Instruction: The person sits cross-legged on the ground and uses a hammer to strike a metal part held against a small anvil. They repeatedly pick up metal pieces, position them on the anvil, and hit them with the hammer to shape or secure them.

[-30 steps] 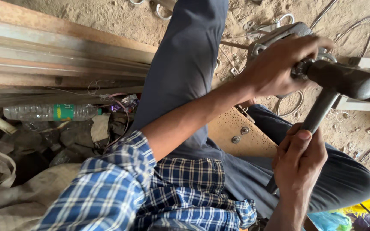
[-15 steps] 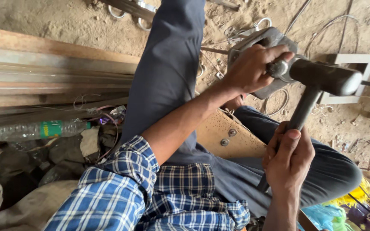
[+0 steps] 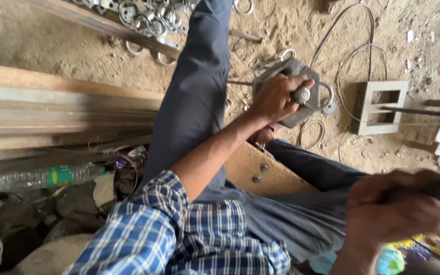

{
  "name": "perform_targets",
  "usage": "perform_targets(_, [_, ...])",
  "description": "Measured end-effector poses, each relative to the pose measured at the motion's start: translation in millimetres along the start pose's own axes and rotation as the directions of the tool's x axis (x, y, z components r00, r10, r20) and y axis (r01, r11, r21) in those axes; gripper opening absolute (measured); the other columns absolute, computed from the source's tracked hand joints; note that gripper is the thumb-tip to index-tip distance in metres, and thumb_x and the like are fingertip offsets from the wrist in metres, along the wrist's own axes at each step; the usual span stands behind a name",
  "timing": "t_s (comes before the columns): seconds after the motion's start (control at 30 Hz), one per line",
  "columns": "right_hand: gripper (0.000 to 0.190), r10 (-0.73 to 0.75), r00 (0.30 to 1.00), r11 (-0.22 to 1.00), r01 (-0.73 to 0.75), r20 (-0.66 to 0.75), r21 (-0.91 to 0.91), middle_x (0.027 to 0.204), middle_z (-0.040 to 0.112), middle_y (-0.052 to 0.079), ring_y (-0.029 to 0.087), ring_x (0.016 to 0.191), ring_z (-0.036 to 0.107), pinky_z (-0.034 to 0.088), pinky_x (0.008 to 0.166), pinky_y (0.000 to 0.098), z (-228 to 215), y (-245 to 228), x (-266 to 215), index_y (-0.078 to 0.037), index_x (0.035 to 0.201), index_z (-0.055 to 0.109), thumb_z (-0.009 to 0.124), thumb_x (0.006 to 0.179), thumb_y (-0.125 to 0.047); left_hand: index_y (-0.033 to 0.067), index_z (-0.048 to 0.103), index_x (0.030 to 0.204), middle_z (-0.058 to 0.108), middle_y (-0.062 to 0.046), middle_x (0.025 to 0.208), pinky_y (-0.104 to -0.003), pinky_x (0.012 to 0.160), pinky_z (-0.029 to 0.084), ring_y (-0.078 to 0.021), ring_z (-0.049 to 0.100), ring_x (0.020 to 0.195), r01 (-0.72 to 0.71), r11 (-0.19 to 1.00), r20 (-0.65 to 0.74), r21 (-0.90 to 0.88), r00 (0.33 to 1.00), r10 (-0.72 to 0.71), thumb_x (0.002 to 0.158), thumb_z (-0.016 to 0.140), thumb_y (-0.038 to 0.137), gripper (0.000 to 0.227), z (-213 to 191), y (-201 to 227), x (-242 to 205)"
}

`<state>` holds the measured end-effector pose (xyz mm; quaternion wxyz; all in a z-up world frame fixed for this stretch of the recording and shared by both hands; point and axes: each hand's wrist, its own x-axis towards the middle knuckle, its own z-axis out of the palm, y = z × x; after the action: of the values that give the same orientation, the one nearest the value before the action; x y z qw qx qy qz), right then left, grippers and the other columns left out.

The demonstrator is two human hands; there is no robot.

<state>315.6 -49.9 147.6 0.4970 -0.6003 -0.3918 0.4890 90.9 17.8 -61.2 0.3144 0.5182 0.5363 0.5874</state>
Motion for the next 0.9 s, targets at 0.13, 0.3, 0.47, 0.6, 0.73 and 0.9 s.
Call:
perform_targets(0.13, [0.037, -0.435, 0.709, 0.294, 0.695, 0.555, -0.656, 0.073, 0.058, 0.0, 0.013, 0.06, 0.055, 0.042, 0.056, 0.0277, 30.1, 36.3, -20.0, -0.015, 0.094, 0.059, 0.04, 0.111, -0.043, 0.0008, 0.071, 0.119, 0.065, -0.006, 0.06, -0.038, 0.043, 0.042, -0.0183, 0.045, 0.041, -0.012, 0.999, 0.0, 0.045, 1.0, 0.012, 0.097, 0.055, 0.025, 0.036, -1.4, -4.6, 3.2])
perform_targets(0.3, [0.046, 0.07, 0.932, 0.823, 0.148, 0.356, -0.548, 0.056, 0.046, 0.001, 0.009, 0.039, 0.041, 0.031, 0.035, 0.0245, 43.8, 24.1, -53.7, -0.005, 0.097, 0.053, 0.036, 0.11, -0.045, 0.005, 0.061, 0.121, 0.068, -0.018, 0.1, -0.034, 0.077, 0.057, -0.02, 0.065, 0.078, -0.438, 0.896, -0.187, 0.072, 0.876, 0.444, 0.12, 0.041, 0.034, 0.035, 2.2, -0.2, -1.4])
perform_targets(0.47, [0.046, 0.107, 0.961, 0.907, 0.011, 0.256, -0.421, 0.054, 0.04, 0.002, 0.009, 0.038, 0.034, 0.027, 0.034, 0.0247, -1.2, 35.7, -77.3, -0.004, 0.105, 0.049, 0.035, 0.111, -0.047, 0.0058, 0.069, 0.109, 0.066, -0.009, 0.068, -0.039, 0.056, 0.051, -0.0198, 0.06, 0.053, 0.08, 0.995, 0.109, 0.055, 0.99, -0.085, 0.102, 0.054, 0.031, 0.031, 2.8, 8.7, -4.7])
perform_targets(0.6, [0.048, 0.136, 0.972, 0.948, -0.071, 0.192, -0.311, 0.053, 0.037, 0.003, 0.01, 0.034, 0.029, 0.026, 0.031, 0.0247, -42.6, 55.6, -89.0, -0.003, 0.107, 0.048, 0.034, 0.112, -0.049, 0.0156, 0.067, 0.11, 0.064, 0.0, 0.067, -0.044, 0.067, 0.054, -0.0127, 0.061, 0.056, -0.294, 0.947, -0.005, 0.127, 0.955, 0.297, 0.106, 0.053, 0.035, 0.025, 12.1, 23.7, -14.6])
perform_targets(0.73, [0.046, 0.167, 0.964, 0.963, -0.114, 0.209, -0.244, 0.054, 0.036, 0.004, 0.011, 0.034, 0.03, 0.026, 0.029, 0.025, -68.8, 69.6, -88.6, -0.004, 0.109, 0.049, 0.036, 0.11, -0.048, 0.0145, 0.064, 0.108, 0.065, -0.001, 0.073, -0.036, 0.056, 0.054, -0.0106, 0.059, 0.058, -0.418, 0.905, 0.155, 0.083, 0.902, 0.402, 0.111, 0.055, 0.032, 0.02, 35.3, 41.0, -19.6])
perform_targets(0.9, [0.047, 0.206, 0.932, 0.973, -0.161, 0.299, -0.168, 0.056, 0.037, 0.002, 0.01, 0.037, 0.031, 0.029, 0.032, 0.0247, -78.4, 75.3, -83.9, -0.003, 0.108, 0.048, 0.036, 0.115, -0.048, 0.0156, 0.064, 0.1, 0.063, 0.001, 0.066, -0.034, 0.053, 0.052, -0.0101, 0.055, 0.052, -0.463, 0.85, 0.299, 0.253, 0.873, 0.386, 0.111, 0.058, 0.037, 0.025, 38.8, 35.1, -4.4])
